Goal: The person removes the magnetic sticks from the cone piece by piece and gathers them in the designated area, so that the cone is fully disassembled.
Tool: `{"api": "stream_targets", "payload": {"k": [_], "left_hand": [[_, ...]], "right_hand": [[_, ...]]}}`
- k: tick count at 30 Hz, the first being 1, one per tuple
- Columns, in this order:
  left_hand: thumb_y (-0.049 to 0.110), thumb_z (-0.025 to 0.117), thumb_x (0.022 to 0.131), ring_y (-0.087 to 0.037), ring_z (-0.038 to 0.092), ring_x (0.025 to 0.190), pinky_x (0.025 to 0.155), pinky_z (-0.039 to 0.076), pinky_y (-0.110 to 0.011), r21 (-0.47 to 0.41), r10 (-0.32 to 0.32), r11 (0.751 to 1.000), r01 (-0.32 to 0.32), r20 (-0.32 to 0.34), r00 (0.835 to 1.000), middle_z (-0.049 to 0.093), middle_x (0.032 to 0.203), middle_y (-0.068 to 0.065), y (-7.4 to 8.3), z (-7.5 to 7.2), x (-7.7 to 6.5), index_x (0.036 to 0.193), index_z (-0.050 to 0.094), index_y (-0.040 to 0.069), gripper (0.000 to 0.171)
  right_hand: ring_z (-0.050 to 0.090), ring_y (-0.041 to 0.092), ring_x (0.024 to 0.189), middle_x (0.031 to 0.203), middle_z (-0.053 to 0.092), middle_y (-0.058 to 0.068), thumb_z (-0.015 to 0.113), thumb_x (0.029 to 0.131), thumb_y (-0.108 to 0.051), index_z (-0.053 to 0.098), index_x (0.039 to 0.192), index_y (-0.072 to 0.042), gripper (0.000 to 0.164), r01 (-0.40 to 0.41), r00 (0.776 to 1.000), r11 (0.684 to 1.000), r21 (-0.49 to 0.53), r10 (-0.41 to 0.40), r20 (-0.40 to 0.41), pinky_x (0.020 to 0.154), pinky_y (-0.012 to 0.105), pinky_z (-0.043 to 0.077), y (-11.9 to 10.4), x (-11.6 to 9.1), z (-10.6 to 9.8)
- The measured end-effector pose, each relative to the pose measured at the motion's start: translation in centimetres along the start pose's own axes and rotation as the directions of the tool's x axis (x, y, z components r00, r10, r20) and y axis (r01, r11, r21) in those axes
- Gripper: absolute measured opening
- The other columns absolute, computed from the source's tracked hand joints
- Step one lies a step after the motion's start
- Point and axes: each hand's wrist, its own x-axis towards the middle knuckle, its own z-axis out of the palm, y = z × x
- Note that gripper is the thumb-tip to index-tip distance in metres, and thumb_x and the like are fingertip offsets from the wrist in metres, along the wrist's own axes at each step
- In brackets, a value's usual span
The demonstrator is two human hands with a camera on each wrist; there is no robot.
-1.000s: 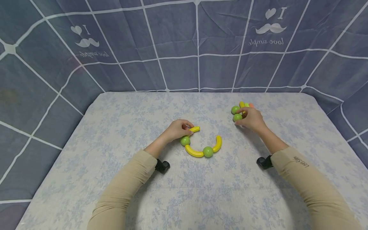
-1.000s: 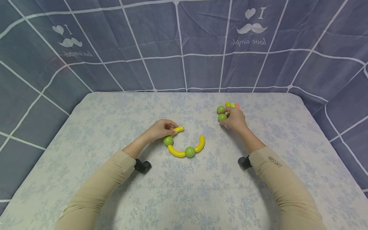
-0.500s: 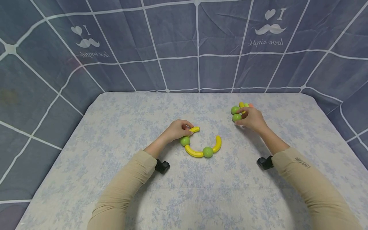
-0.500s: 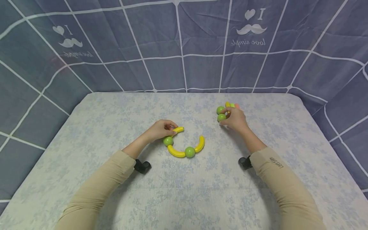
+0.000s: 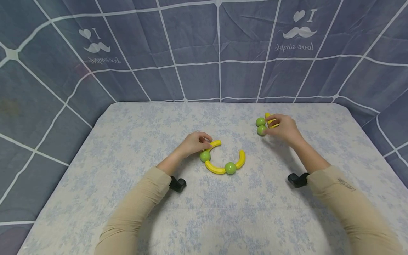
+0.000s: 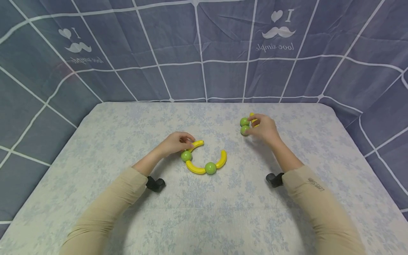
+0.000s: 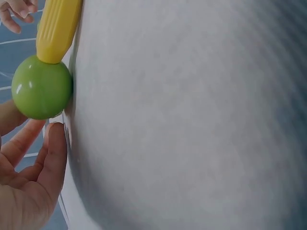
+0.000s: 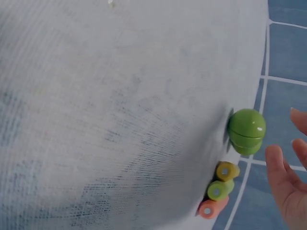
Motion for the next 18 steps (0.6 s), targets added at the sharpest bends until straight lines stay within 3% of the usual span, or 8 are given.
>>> {"api": "stream_targets", "payload": {"k": [4,10,18], "left_hand": [[0.013,0.065,0.087,-0.018,0.057,0.077,0.067,0.051,-0.028,-0.025,-0.002,1.000,0.002,0.013,1.000,0.060,0.099,-0.011,0.0,-0.4,-0.4,0.114,0.063,0.003,0.028],[0.014,0.065,0.088,-0.022,0.055,0.092,0.074,0.051,-0.032,0.027,0.040,0.999,-0.040,0.005,0.999,0.058,0.105,-0.011,0.4,-0.9,-1.0,0.116,0.062,0.003,0.031],[0.012,0.066,0.086,-0.025,0.055,0.104,0.090,0.044,-0.037,0.143,0.149,0.978,-0.149,0.013,0.989,0.060,0.115,-0.013,1.9,-0.5,-1.9,0.114,0.064,0.003,0.030]], "right_hand": [[0.051,0.035,0.103,0.114,0.054,0.024,0.071,0.082,-0.014,0.054,0.123,0.002,0.048,-0.002,1.000,0.999,0.049,0.001,0.016,0.076,0.037,0.046,-0.1,-0.2,0.0],[0.051,0.025,0.093,0.107,0.055,0.022,0.071,0.081,-0.009,0.055,0.122,0.005,0.045,0.021,0.993,0.988,0.155,-0.038,0.108,0.067,0.025,0.048,-0.1,-0.9,0.7],[0.058,0.021,0.084,0.105,0.057,0.016,0.072,0.081,-0.014,0.053,0.124,0.004,0.051,-0.009,0.951,0.981,0.193,-0.051,0.306,0.072,0.030,0.051,-0.3,-2.1,2.8]]}}
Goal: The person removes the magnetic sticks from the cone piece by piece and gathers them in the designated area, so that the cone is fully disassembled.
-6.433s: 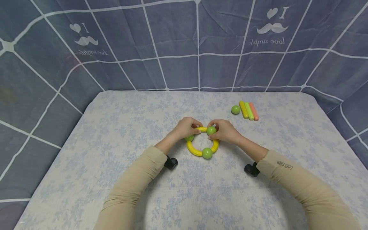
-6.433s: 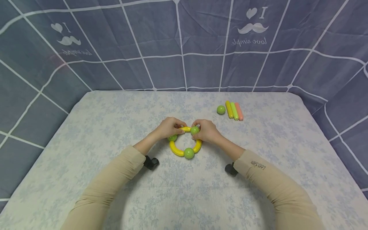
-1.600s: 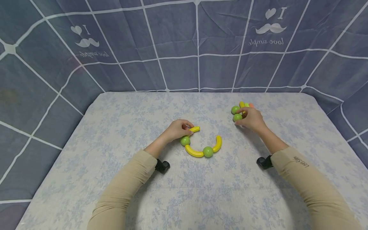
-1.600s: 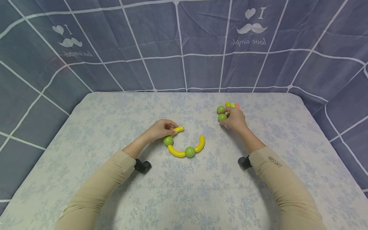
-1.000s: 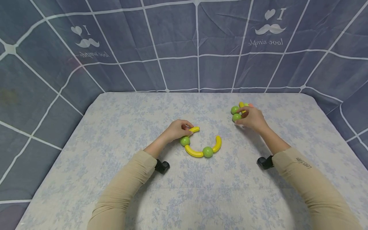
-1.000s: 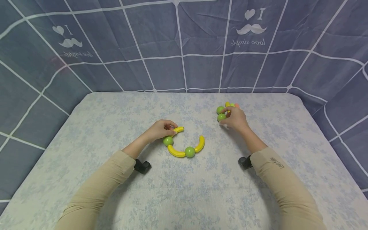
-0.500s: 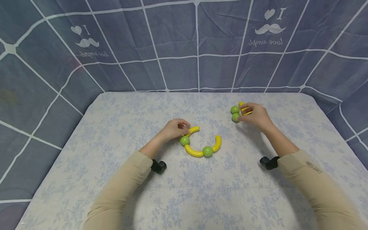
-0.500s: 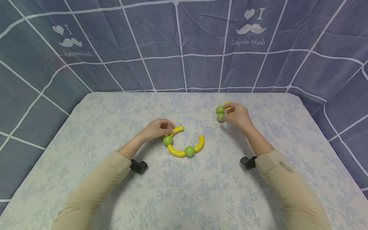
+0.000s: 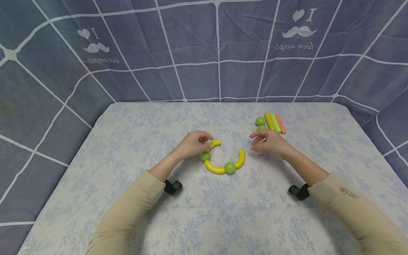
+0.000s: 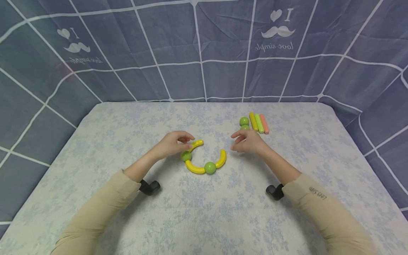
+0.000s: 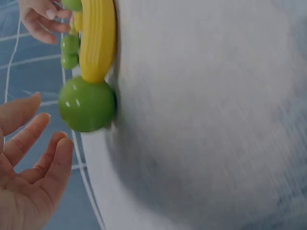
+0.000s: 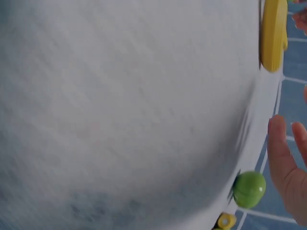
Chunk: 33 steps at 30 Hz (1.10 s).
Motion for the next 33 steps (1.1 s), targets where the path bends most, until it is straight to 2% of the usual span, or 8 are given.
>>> {"api": "stream_targets", "payload": {"k": [4,7,10,16,23,28,33], "left_hand": [[0.011,0.067,0.086,-0.026,0.056,0.104,0.090,0.045,-0.035,0.042,0.096,0.994,-0.098,0.053,0.994,0.062,0.115,-0.012,0.7,0.8,-0.1,0.114,0.064,0.003,0.030],[0.010,0.068,0.085,-0.027,0.057,0.103,0.088,0.047,-0.032,0.063,0.164,0.983,-0.172,0.112,0.980,0.062,0.115,-0.012,1.3,1.5,-0.2,0.115,0.063,0.000,0.032],[0.010,0.069,0.085,-0.027,0.057,0.104,0.085,0.048,-0.028,0.058,0.199,0.976,-0.211,0.170,0.965,0.062,0.115,-0.013,2.0,2.4,-0.3,0.116,0.062,-0.002,0.034],[0.014,0.072,0.082,-0.025,0.058,0.104,0.083,0.049,-0.026,0.074,0.208,0.970,-0.230,0.231,0.951,0.063,0.112,-0.013,2.7,4.0,-0.1,0.116,0.062,-0.002,0.039],[0.017,0.074,0.081,-0.020,0.061,0.096,0.081,0.048,-0.023,0.094,0.161,0.977,-0.190,0.252,0.954,0.065,0.109,-0.012,2.9,5.0,0.0,0.117,0.062,-0.003,0.042],[0.016,0.073,0.081,-0.016,0.062,0.091,0.077,0.048,-0.019,0.056,0.160,0.982,-0.182,0.276,0.948,0.067,0.105,-0.010,2.8,5.1,0.2,0.112,0.065,-0.003,0.037],[0.015,0.073,0.082,-0.013,0.062,0.090,0.077,0.048,-0.019,-0.005,0.134,0.990,-0.139,0.304,0.943,0.067,0.104,-0.008,2.5,5.1,0.4,0.108,0.067,-0.001,0.031]], "right_hand": [[0.058,0.018,0.081,0.103,0.057,0.015,0.072,0.080,-0.013,0.054,0.124,0.003,0.050,-0.034,0.997,0.999,0.008,0.033,0.062,0.070,0.029,0.050,0.0,-0.1,1.2],[0.057,0.016,0.076,0.098,0.057,0.012,0.073,0.080,-0.013,0.055,0.123,0.004,0.050,-0.045,0.995,0.999,0.001,0.045,0.087,0.067,0.028,0.049,-0.3,-0.2,2.0],[0.055,0.015,0.071,0.093,0.056,0.010,0.074,0.078,-0.013,0.055,0.122,0.005,0.051,-0.040,0.993,0.999,-0.011,0.041,0.107,0.064,0.028,0.049,-0.4,-0.3,2.7],[0.052,0.013,0.061,0.085,0.054,0.008,0.077,0.076,-0.017,0.055,0.123,0.004,0.056,-0.024,0.993,0.998,-0.055,0.030,0.112,0.058,0.026,0.046,-0.6,-0.3,3.4],[0.046,0.012,0.054,0.076,0.050,0.006,0.079,0.074,-0.017,0.053,0.124,0.006,0.061,-0.012,0.994,0.996,-0.087,0.021,0.104,0.051,0.022,0.039,-0.7,-0.2,4.0],[0.045,0.013,0.058,0.078,0.048,0.006,0.080,0.073,-0.016,0.053,0.119,0.005,0.057,-0.007,0.995,0.996,-0.092,0.016,0.100,0.052,0.023,0.039,-0.7,-0.2,4.1],[0.045,0.016,0.067,0.084,0.050,0.009,0.079,0.073,-0.011,0.052,0.115,0.005,0.052,-0.004,0.996,0.998,-0.061,0.009,0.088,0.056,0.024,0.040,-0.7,-0.2,4.1]]}}
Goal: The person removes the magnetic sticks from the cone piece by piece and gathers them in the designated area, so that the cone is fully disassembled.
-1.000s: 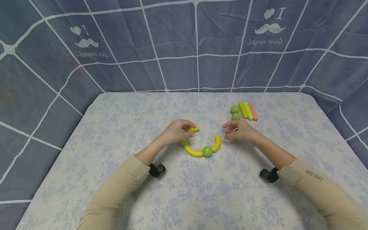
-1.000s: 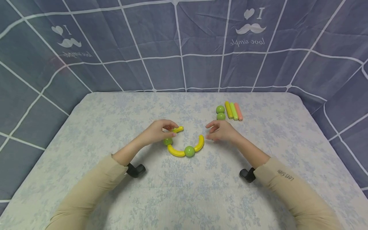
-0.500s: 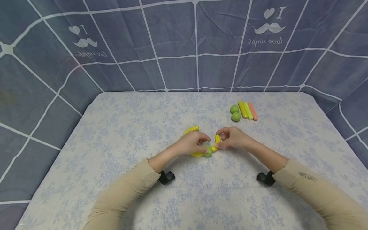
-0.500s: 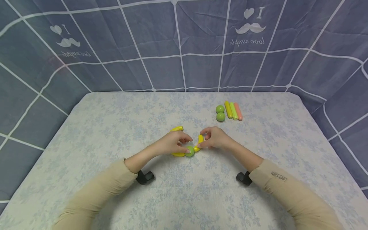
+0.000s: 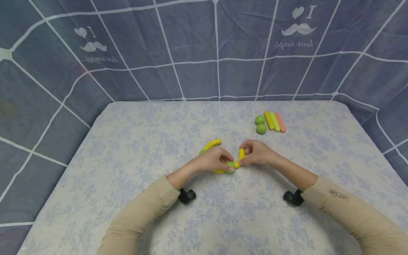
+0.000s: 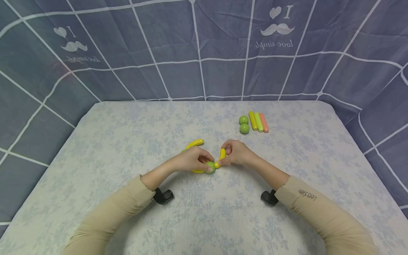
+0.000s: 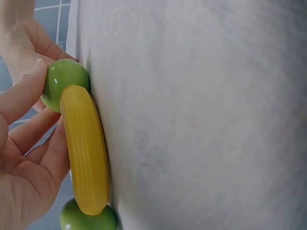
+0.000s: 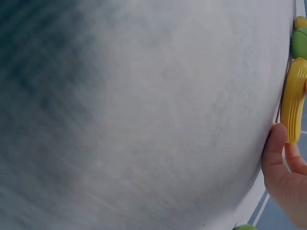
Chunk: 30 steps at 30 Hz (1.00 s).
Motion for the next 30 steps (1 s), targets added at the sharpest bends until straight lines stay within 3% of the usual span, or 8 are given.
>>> {"api": "stream_targets", "payload": {"k": [5,12,15,19,22,25,30], "left_hand": [[0.012,0.071,0.083,-0.014,0.061,0.092,0.078,0.048,-0.020,-0.038,-0.002,0.999,0.002,0.016,1.000,0.067,0.106,-0.008,-0.35,-0.03,0.01,0.108,0.067,-0.001,0.029],[0.011,0.070,0.084,-0.014,0.061,0.095,0.080,0.048,-0.019,-0.019,0.009,1.000,-0.008,0.039,0.999,0.066,0.110,-0.009,-0.38,-0.12,-0.05,0.112,0.066,0.000,0.030],[0.010,0.070,0.084,-0.015,0.061,0.097,0.081,0.047,-0.019,-0.029,-0.003,1.000,0.004,0.047,0.999,0.065,0.113,-0.010,-0.31,-0.14,-0.19,0.114,0.065,0.000,0.032],[0.008,0.069,0.084,-0.016,0.060,0.099,0.082,0.047,-0.019,-0.050,-0.015,0.999,0.018,0.050,0.999,0.063,0.115,-0.011,-0.31,-0.14,-0.32,0.116,0.063,-0.001,0.034],[0.008,0.069,0.084,-0.017,0.060,0.100,0.083,0.047,-0.019,-0.051,-0.013,0.999,0.015,0.051,0.999,0.063,0.116,-0.011,-0.37,-0.09,-0.38,0.117,0.063,-0.002,0.035],[0.007,0.068,0.085,-0.019,0.060,0.101,0.083,0.047,-0.020,-0.052,-0.005,0.999,0.008,0.051,0.999,0.062,0.116,-0.012,-0.47,-0.03,-0.37,0.117,0.062,-0.002,0.035],[0.007,0.067,0.085,-0.020,0.060,0.103,0.084,0.047,-0.020,-0.049,0.002,0.999,0.000,0.056,0.998,0.062,0.118,-0.013,-0.56,-0.03,-0.31,0.118,0.061,-0.004,0.035]], "right_hand": [[0.047,0.016,0.070,0.087,0.051,0.009,0.076,0.074,-0.007,0.053,0.113,0.007,0.048,0.012,1.000,0.997,0.072,-0.011,-0.024,0.058,0.024,0.043,0.05,-0.06,0.09],[0.051,0.014,0.074,0.090,0.054,0.007,0.072,0.078,-0.002,0.052,0.122,0.006,0.049,-0.035,0.998,0.970,0.241,0.049,-0.049,0.065,0.022,0.048,0.07,-0.07,0.11],[0.056,0.010,0.077,0.088,0.057,0.003,0.069,0.080,0.001,0.048,0.126,0.009,0.051,-0.061,0.996,0.923,0.380,0.081,-0.037,0.070,0.022,0.051,0.08,-0.11,0.07],[0.061,0.009,0.080,0.086,0.062,0.000,0.065,0.083,0.005,0.045,0.126,0.013,0.048,-0.100,0.993,0.815,0.570,0.120,0.003,0.077,0.023,0.052,0.03,-0.27,0.01],[0.063,0.010,0.079,0.086,0.064,-0.001,0.063,0.085,0.006,0.045,0.125,0.011,0.045,-0.127,0.991,0.762,0.635,0.129,0.044,0.078,0.025,0.052,0.08,-0.37,0.01],[0.064,0.013,0.077,0.086,0.065,0.001,0.060,0.088,0.003,0.042,0.128,0.007,0.044,-0.151,0.988,0.752,0.641,0.110,0.104,0.076,0.027,0.053,0.21,-0.37,0.16],[0.065,0.016,0.073,0.086,0.065,0.005,0.055,0.092,-0.001,0.033,0.132,0.004,0.045,-0.144,0.984,0.774,0.617,0.047,0.171,0.070,0.028,0.054,0.30,-0.29,0.52]]}}
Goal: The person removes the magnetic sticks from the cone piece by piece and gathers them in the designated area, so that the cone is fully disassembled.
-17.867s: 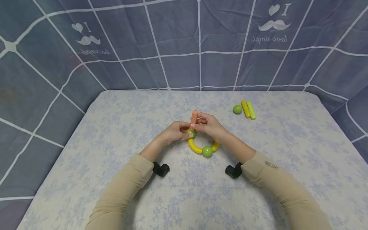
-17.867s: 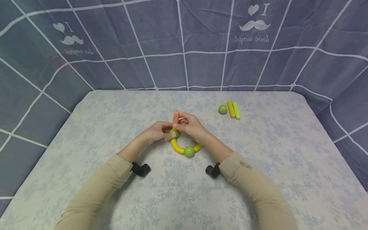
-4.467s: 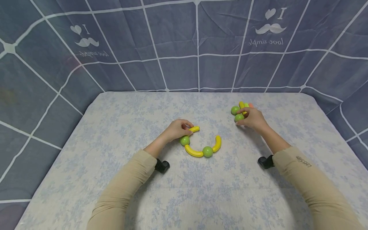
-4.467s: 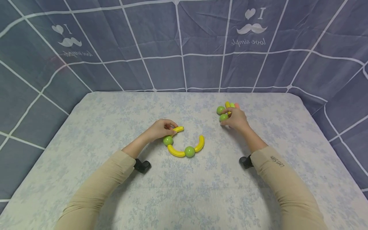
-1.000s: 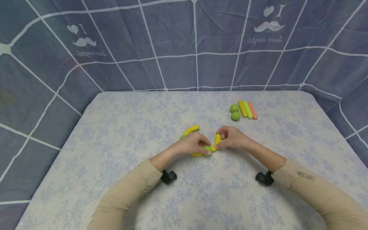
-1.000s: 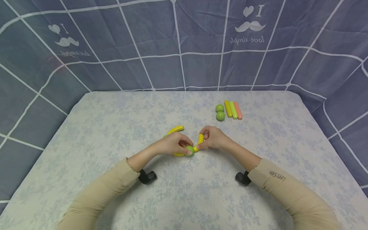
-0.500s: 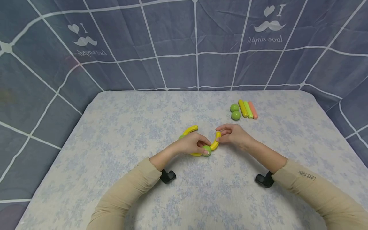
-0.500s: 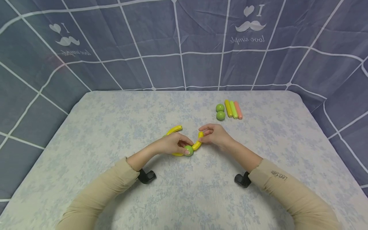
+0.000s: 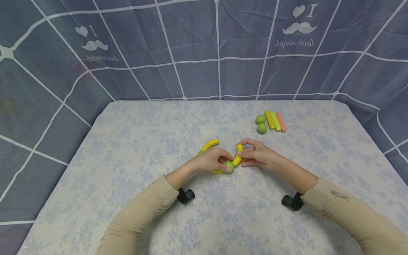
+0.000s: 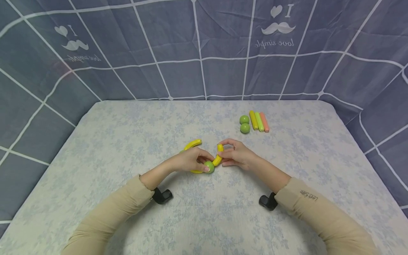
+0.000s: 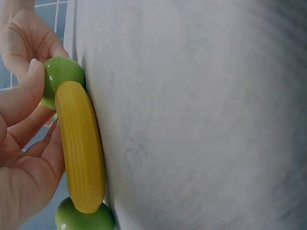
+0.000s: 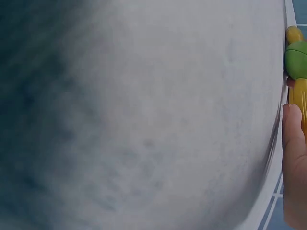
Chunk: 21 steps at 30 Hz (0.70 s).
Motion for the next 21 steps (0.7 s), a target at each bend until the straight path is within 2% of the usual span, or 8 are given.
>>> {"api": "stream_targets", "payload": {"k": [9,13,16,21], "left_hand": [[0.005,0.067,0.085,-0.019,0.060,0.103,0.084,0.047,-0.020,-0.024,-0.009,1.000,0.009,0.010,1.000,0.062,0.118,-0.012,0.20,-0.09,-0.15,0.118,0.061,-0.003,0.034],[0.005,0.067,0.085,-0.018,0.060,0.101,0.084,0.047,-0.020,-0.012,0.004,1.000,-0.004,0.017,1.000,0.064,0.114,-0.010,0.27,-0.13,-0.15,0.115,0.064,-0.001,0.031],[0.004,0.067,0.085,-0.017,0.060,0.101,0.084,0.047,-0.020,-0.009,0.004,1.000,-0.003,0.017,1.000,0.064,0.112,-0.009,0.32,-0.16,-0.13,0.114,0.064,0.000,0.029],[0.005,0.067,0.085,-0.017,0.060,0.101,0.084,0.047,-0.020,-0.009,-0.016,1.000,0.016,0.017,1.000,0.064,0.113,-0.008,0.32,-0.14,-0.14,0.114,0.065,0.001,0.029]], "right_hand": [[0.064,0.014,0.070,0.085,0.061,0.007,0.053,0.094,-0.002,0.034,0.129,0.004,0.040,0.004,1.000,1.000,-0.006,-0.004,0.015,0.068,0.025,0.054,0.01,0.24,0.18],[0.065,0.017,0.080,0.094,0.065,0.007,0.059,0.092,-0.010,0.043,0.127,0.001,0.041,0.035,0.993,0.999,0.026,-0.037,0.110,0.071,0.027,0.054,0.28,0.50,-0.24],[0.065,0.017,0.083,0.097,0.066,0.006,0.064,0.090,-0.016,0.046,0.128,-0.002,0.044,0.042,0.988,0.999,0.028,-0.046,0.147,0.072,0.028,0.054,0.17,0.45,-0.22],[0.065,0.016,0.080,0.095,0.066,0.004,0.055,0.094,-0.010,0.037,0.135,0.003,0.046,-0.002,0.998,1.000,-0.008,0.003,0.065,0.071,0.027,0.054,-0.18,0.41,0.24]]}}
